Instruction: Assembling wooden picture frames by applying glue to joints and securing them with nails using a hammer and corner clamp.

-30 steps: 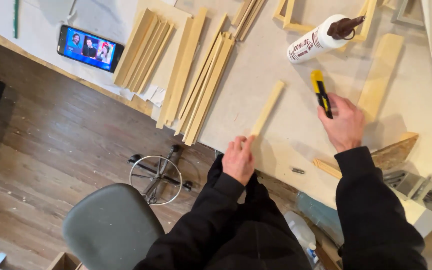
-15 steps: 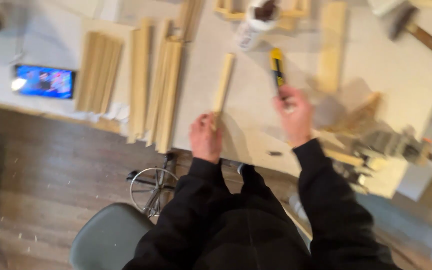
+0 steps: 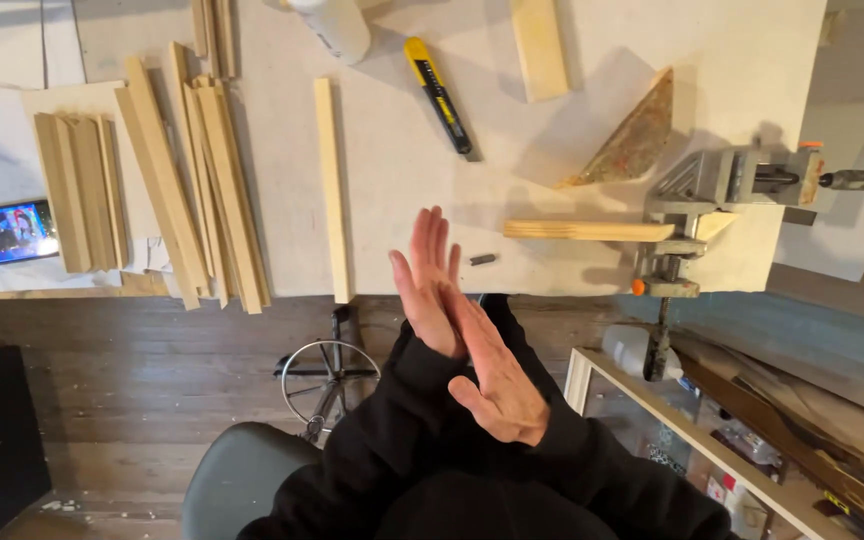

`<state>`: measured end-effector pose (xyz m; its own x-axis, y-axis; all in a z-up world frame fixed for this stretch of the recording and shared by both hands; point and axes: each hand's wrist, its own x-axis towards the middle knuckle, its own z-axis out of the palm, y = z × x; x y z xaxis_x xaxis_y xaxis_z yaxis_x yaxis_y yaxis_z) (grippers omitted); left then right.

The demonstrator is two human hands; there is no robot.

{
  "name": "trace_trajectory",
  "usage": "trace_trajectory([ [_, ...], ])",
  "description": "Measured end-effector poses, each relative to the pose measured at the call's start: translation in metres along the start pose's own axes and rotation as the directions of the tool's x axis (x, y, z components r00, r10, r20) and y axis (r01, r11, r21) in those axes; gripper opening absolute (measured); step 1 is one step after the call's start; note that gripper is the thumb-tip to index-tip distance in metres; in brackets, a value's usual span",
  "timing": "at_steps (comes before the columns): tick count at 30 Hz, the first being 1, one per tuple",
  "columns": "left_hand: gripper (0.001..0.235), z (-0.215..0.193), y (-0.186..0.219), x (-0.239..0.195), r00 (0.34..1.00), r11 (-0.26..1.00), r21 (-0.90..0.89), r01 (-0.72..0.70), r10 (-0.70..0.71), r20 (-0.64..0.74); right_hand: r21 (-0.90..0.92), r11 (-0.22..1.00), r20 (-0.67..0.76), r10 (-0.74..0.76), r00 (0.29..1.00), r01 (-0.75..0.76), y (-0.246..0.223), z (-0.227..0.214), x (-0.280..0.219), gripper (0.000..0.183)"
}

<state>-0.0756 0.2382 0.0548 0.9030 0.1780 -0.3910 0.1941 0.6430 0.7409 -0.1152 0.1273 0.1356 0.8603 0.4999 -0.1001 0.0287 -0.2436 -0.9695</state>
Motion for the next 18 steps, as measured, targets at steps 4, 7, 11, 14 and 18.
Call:
trace_trajectory([
  [4, 0.083, 0.025, -0.026, -0.032, 0.995, 0.996, -0.025, 0.090, -0.089, 0.055, 0.225, 0.971, -0.118, -0.060, 0.991, 0.085, -0.004, -0.034, 0.008, 0.091],
  [7, 0.078, 0.019, -0.027, 0.000, 0.990, 0.961, 0.277, -0.023, -0.017, 0.141, 0.165, 0.985, -0.152, 0.082, 0.985, -0.056, 0.017, -0.077, -0.013, 0.065],
  [11, 0.075, -0.011, -0.020, 0.126, 0.781, -0.066, 0.792, -0.607, 0.139, 0.609, 0.147, 0.928, -0.361, 0.373, 0.855, -0.342, 0.061, -0.107, -0.085, 0.042],
  [14, 0.069, -0.035, -0.024, 0.204, 0.588, -0.567, 0.466, -0.679, -0.041, 0.807, 0.174, 0.851, -0.447, 0.516, 0.731, -0.495, 0.079, -0.122, -0.128, 0.018],
  [18, 0.034, -0.031, -0.005, 0.221, 0.426, -0.587, 0.225, -0.778, -0.229, 0.875, 0.132, 0.670, -0.419, 0.706, 0.571, -0.731, 0.127, -0.129, -0.179, 0.031],
])
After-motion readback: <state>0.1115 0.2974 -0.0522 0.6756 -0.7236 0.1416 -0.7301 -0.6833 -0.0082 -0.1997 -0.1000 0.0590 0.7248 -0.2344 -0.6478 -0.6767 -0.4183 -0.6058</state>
